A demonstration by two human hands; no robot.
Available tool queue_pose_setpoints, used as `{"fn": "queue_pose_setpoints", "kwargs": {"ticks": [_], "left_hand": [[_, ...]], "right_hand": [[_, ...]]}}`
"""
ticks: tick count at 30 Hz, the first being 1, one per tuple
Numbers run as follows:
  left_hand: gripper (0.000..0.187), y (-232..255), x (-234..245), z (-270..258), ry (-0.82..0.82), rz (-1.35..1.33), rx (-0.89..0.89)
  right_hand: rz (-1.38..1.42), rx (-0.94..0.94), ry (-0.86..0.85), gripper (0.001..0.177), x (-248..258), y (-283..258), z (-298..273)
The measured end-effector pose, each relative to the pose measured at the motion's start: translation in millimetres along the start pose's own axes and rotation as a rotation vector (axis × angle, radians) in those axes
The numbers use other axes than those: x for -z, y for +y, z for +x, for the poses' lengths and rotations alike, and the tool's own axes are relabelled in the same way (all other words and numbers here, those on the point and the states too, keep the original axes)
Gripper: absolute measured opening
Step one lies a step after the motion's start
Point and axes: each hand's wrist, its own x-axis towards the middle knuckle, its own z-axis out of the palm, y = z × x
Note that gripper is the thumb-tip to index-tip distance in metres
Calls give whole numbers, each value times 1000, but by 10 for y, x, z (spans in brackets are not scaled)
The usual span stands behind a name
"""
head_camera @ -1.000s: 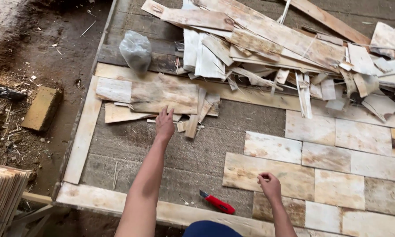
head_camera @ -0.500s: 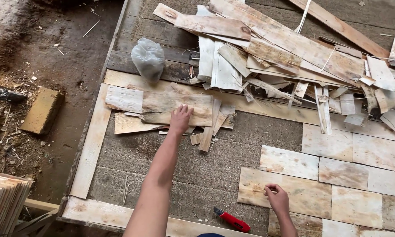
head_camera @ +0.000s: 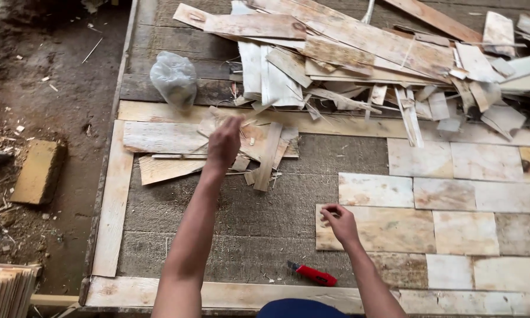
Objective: Cutting thin wood pieces with a utility knife and arranging them in a tiled pattern on a surface
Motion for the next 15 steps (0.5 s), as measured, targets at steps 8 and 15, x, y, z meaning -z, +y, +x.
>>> {"fn": "queue_pose_setpoints", "kwargs": {"ticks": [8, 15], "left_hand": [[21, 530, 213, -222, 471, -957, 593], [37, 300, -839, -1564, 528, -1304, 1113]], "right_hand": [[358, 209, -138, 58, -167, -569, -326], [426, 197, -229, 54, -116, -321, -388]]}}
